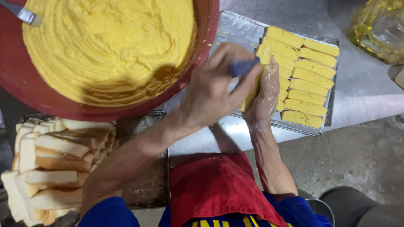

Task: The person dips a brush into a bowl of spread, applies it onto slices of bread, and arranges the bread slices onto a metal tray.

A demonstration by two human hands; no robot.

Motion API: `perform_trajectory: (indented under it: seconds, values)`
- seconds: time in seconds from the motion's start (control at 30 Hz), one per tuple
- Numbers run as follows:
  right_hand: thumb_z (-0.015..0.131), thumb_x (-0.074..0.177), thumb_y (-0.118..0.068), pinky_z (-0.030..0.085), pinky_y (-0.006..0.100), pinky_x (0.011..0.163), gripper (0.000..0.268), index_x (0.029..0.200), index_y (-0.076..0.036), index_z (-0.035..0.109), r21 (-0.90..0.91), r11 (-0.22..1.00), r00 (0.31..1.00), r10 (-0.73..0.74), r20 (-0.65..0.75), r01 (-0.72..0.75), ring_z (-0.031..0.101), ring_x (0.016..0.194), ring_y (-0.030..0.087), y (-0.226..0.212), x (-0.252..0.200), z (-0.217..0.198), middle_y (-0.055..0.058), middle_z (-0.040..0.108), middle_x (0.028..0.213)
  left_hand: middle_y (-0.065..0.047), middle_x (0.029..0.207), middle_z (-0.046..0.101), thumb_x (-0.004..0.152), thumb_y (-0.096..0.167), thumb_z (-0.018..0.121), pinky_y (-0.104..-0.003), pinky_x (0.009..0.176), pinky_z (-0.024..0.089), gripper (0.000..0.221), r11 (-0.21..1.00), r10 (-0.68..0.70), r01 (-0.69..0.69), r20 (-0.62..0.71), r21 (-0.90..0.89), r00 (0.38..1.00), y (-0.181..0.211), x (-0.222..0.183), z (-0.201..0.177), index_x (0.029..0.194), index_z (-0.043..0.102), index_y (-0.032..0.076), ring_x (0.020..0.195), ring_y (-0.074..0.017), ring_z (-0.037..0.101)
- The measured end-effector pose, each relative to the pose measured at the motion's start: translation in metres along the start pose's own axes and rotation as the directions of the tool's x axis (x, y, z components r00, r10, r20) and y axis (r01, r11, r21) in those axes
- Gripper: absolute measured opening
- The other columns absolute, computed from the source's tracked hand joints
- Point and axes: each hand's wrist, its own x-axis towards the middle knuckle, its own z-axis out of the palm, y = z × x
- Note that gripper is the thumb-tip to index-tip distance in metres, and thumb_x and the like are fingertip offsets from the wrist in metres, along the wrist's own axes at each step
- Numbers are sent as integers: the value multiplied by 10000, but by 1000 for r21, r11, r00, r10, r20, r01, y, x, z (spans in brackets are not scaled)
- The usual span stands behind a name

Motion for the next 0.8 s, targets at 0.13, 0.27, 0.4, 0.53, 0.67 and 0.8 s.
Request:
perform_trajectory:
  seconds: [0.13,0.27,0.4,0.53,0.67,0.8]
  values:
    - [515,1124,-303,556,311,824,416,1424,-15,523,-54,998,998,-22,-66,18,639,929,189,-3,12,-15,129,654,1053,-137,1112,649,945,47,711,-329,687,658,228,959,272,-272,23,72,962,37,-41,-6,1154,635,-2,963,-261,717]
    - [502,1066,-313,543,309,664,418,1396,-58,507,-146,982,984,99,-148,-121,637,798,178,-2,3,-13,114,656,953,-136,1041,676,985,126,717,-294,608,624,186,996,-3,18,182,-82,983,47,-52,-29,1079,671,-27,858,-230,717]
    - [536,1054,-296,578,309,862,497,1490,-72,451,55,987,988,148,31,-150,652,977,160,2,-8,6,85,653,1083,-108,891,732,1073,101,689,-246,585,628,116,962,-22,54,121,-268,992,-21,-6,-26,1048,693,-12,691,-164,733]
    - [535,1077,-382,492,293,682,563,1510,-24,495,-2,986,978,165,126,-167,587,811,178,-2,-9,1,120,632,962,-144,1063,726,1118,69,686,-236,751,677,102,957,100,-131,-129,-260,987,-37,17,-34,1132,673,-32,920,-184,776]
    - [540,1095,-303,525,329,911,526,1507,11,452,282,916,953,240,183,-285,579,951,179,0,2,-14,84,585,1064,-107,999,752,1079,38,752,-226,685,614,123,975,-128,106,-103,-193,986,-31,17,-74,1129,705,-64,830,-146,757]
    - [550,1107,-249,526,327,838,551,1516,105,442,475,739,876,357,324,-477,589,917,194,0,8,-37,103,584,1035,-76,1030,689,1056,46,743,-206,745,640,162,810,-384,289,-91,-510,919,-32,9,-111,1145,652,-55,918,-120,718]
